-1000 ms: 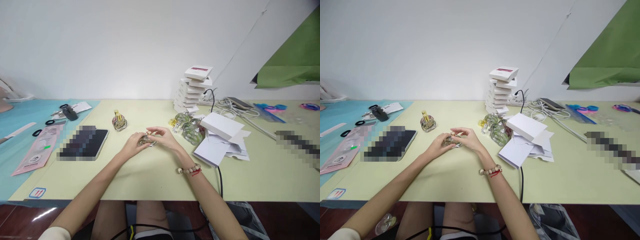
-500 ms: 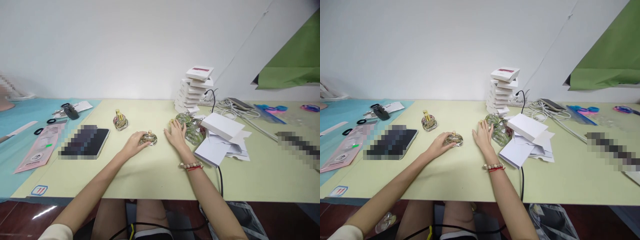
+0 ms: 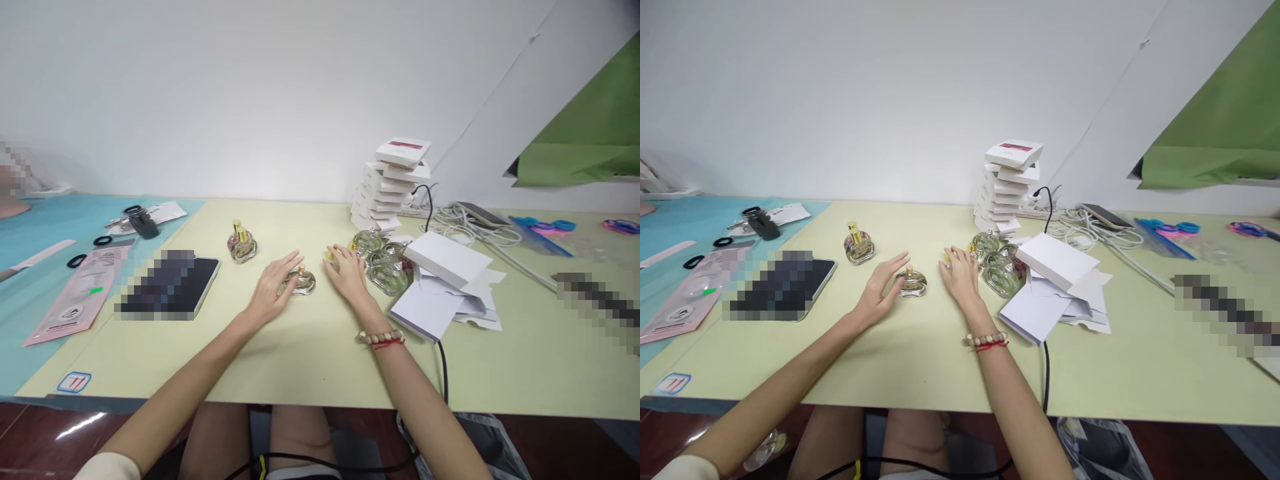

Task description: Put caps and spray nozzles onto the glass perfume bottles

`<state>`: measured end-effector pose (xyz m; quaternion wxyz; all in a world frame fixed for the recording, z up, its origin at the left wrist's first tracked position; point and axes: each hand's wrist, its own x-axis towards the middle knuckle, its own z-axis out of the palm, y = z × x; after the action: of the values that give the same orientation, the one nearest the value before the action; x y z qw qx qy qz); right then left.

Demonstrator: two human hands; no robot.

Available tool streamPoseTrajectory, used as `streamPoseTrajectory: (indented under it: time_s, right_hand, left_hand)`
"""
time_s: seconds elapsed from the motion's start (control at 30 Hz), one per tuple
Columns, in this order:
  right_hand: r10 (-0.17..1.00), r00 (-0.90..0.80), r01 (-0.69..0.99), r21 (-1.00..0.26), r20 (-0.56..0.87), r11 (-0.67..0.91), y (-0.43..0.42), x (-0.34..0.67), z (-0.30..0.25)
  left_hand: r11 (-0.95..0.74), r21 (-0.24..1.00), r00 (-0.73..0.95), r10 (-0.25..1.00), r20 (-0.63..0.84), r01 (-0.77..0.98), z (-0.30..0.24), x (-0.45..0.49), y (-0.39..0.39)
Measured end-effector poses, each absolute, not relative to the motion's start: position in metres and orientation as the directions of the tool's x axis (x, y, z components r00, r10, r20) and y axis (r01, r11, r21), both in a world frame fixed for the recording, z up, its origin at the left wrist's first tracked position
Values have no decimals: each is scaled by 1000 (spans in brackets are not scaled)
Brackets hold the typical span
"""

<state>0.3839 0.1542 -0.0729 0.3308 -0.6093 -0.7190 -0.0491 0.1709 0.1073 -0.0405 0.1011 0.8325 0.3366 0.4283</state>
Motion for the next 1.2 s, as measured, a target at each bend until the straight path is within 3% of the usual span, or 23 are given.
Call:
streamPoseTrajectory:
  time_s: [0.53,0.63,0.77,1.0,1.1,1.2]
  right_hand:
    - [747,179,682,-629,640,374,157,384,-65]
    - [731,246,515,-724,637,458,149,373,-49]
    - [799,244,201,-834,550,513,141,364,-35]
    - [927,178,-91,-932,330,350,139,359,-36]
    - [940,121,-190,-922,318,337,137,354,-36]
    - [952,49,-268,-914,303,305,134,349,-35]
  left_hand:
    - [-785,399,375,590,715,473,-46,173,110]
    - [-786,386,374,584,720,484,-46,174,110]
    - [-787,367,367,573,733,496,-46,175,109]
    - [-801,368,335,549,766,473,-47,176,111]
    - [-787,423,300,579,758,448,-45,179,110]
    - [-708,561,220,684,696,428,-43,183,107]
